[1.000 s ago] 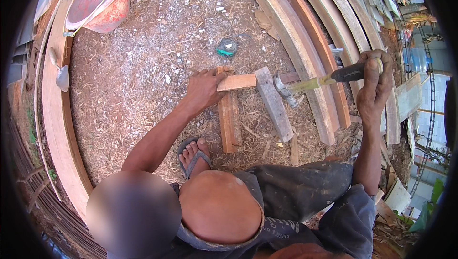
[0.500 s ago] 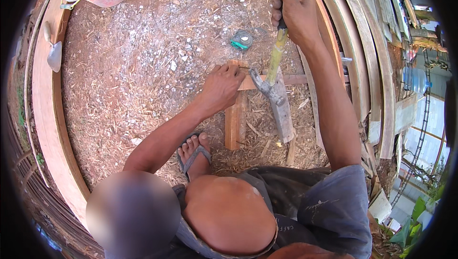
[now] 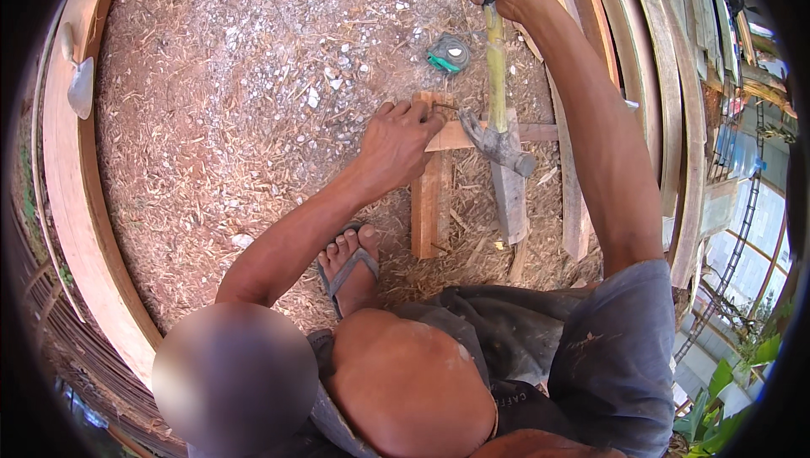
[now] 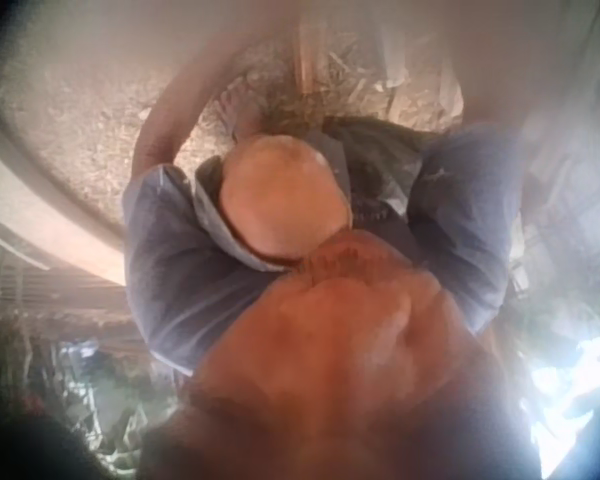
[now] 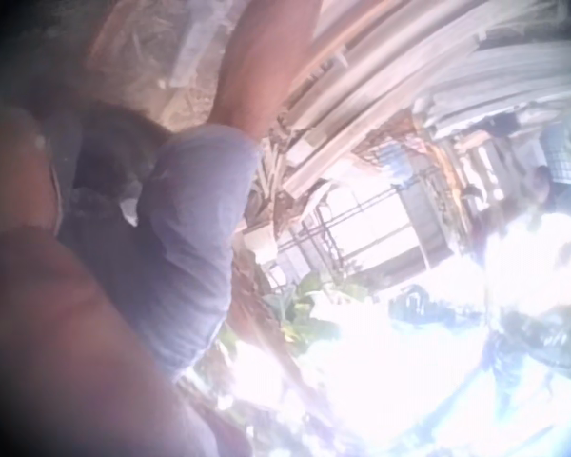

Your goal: The person uses a hammer to split small wooden pieces on the ground, then uses an angle grinder to cut a large flat board into smaller sections. The person handles the wood and tools directly, moving pieces aside as needed.

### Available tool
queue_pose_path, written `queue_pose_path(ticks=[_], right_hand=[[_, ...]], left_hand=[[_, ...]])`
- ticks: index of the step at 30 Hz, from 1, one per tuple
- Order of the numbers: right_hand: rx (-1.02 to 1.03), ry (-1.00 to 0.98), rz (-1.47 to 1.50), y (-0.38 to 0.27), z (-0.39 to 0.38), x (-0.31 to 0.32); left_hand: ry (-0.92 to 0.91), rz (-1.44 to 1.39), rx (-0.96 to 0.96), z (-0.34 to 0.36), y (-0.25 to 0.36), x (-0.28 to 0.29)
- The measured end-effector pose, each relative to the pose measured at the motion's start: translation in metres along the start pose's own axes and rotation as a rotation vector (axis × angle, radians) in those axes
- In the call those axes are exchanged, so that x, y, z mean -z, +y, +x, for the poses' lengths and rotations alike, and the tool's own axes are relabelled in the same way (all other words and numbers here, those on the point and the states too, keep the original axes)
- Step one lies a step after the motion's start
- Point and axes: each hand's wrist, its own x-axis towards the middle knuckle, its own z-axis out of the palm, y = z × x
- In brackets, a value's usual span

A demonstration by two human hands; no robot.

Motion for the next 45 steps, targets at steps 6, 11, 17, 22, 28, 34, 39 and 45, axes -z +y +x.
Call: queue_pose_path(ticks=[6, 11, 17, 22, 28, 34, 39, 45], right_hand=[[0.384, -0.175, -0.245, 0.023, 0.025, -0.002], [-0.065, -0.211, 0.116, -0.011, 0.009, -0.021], [0.039, -0.069, 0.118, -0.013, 0.016, -0.038], [0.222, 0.106, 0.112, -0.031, -0.027, -0.024], [0.258, 0.094, 0.087, -0.024, -0.035, -0.013], [0.239, -0.007, 0.108, -0.030, -0.040, -0.018], [0.299, 0.009, 0.158, -0.038, -0.042, -0.040], [0.356, -0.115, 0.219, -0.043, -0.034, -0.055]], left_hand=[[-0.002, -0.028, 0.015, 0.001, 0.007, 0.004], [0.027, -0.022, 0.043, -0.008, 0.012, 0.005], [0.034, 0.005, 0.033, -0.009, 0.010, 0.001], [0.029, 0.046, 0.102, -0.017, 0.014, 0.003], [0.126, 0.105, 0.101, -0.013, 0.029, 0.000], [0.122, 0.107, 0.210, -0.012, 0.035, -0.015], [-0.110, 0.214, 0.323, -0.002, 0.033, 0.018], [-0.112, 0.300, 0.372, -0.004, 0.046, 0.018]])
